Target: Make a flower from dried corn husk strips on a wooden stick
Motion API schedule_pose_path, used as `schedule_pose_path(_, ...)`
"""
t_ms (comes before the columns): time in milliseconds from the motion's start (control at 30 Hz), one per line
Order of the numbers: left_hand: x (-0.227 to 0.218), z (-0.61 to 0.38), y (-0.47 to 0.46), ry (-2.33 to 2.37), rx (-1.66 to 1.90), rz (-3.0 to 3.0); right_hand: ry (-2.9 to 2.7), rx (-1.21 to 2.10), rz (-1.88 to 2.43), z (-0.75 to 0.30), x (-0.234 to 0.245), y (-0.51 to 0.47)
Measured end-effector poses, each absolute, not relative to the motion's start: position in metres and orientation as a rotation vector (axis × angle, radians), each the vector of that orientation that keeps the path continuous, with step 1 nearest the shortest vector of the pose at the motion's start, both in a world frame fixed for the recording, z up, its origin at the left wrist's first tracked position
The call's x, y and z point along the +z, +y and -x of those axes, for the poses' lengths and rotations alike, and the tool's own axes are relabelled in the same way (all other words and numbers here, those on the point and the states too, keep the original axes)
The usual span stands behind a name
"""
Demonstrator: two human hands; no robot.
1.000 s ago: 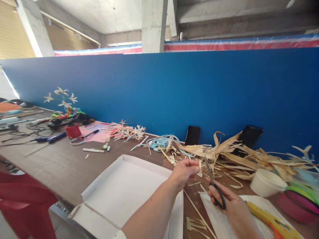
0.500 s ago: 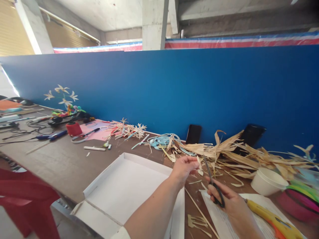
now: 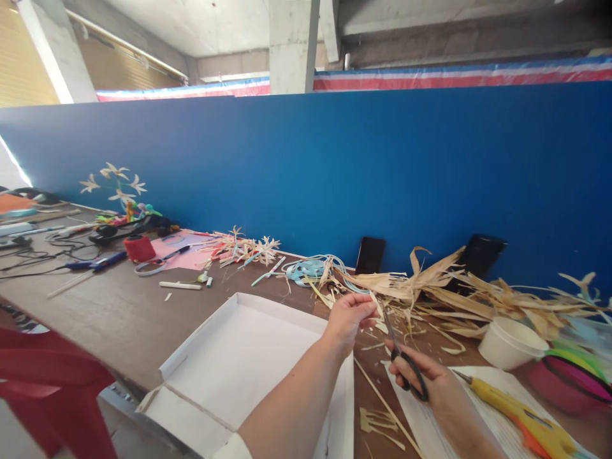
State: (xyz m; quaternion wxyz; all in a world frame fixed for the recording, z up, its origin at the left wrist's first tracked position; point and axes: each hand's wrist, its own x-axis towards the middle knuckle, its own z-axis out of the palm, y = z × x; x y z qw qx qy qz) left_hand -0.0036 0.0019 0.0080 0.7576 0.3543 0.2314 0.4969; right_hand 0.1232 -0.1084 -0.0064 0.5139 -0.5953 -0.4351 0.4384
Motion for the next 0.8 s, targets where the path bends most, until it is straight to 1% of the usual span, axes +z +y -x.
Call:
schedule_pose_path(367, 0.0094, 0.0022, 0.0008, 0.593, 1.147, -0.910, -1.009, 1.047, 1.419, -0.1190, 0.0006, -0.1106)
schedule_pose_path(800, 0.0085, -0.0004, -0.0013, 0.610, 1.166, -0.889, -0.976, 0.987, 1.517, -0.1176, 0.0023, -0.1088)
